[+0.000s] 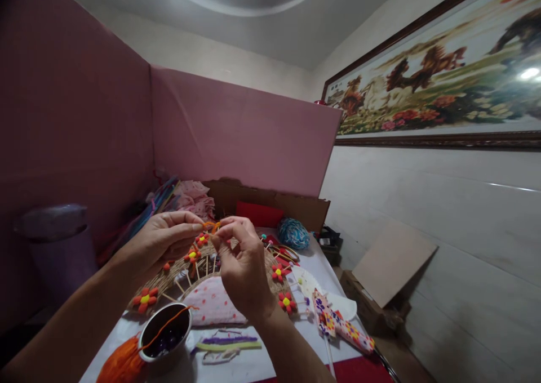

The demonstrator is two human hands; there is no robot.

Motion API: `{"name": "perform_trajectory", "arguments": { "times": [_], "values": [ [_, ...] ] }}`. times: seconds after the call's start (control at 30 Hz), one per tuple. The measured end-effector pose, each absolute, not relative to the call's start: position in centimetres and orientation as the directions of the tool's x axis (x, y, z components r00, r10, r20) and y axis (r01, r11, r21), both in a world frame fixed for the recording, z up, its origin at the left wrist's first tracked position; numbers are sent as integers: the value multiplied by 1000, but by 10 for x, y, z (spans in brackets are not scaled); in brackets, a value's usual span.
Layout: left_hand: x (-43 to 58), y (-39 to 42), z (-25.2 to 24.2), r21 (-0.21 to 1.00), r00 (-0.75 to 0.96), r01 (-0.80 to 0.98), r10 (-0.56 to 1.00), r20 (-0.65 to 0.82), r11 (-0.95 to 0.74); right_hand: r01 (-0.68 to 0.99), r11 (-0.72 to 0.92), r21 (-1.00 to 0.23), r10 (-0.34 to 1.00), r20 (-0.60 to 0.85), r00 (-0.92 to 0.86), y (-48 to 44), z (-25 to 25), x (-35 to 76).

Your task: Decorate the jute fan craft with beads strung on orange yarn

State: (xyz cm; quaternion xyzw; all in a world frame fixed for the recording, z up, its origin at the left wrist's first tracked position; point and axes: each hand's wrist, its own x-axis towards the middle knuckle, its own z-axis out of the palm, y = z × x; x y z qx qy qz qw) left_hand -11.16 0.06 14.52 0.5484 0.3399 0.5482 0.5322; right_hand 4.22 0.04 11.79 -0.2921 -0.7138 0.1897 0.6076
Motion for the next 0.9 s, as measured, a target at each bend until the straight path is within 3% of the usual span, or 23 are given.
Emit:
{"name": "perform_trajectory", "arguments": {
  "times": [0.17,0.5,0.67,0.9],
  "values": [
    [-116,2,145,950,146,-217,955,259,-224,14,667,-745,734,653,-184,11,113,40],
    [-129,6,151,928,61,-307,969,242,-212,391,619,-681,722,689,57,35,115,64],
    [-123,6,149,932,122,-311,965,231,-183,288,658,-696,731,682,-19,11,119,56],
    [-113,6,145,951,148,-269,969,200,-155,277,707,-651,694,713,-98,-11,119,44]
  ]
}}
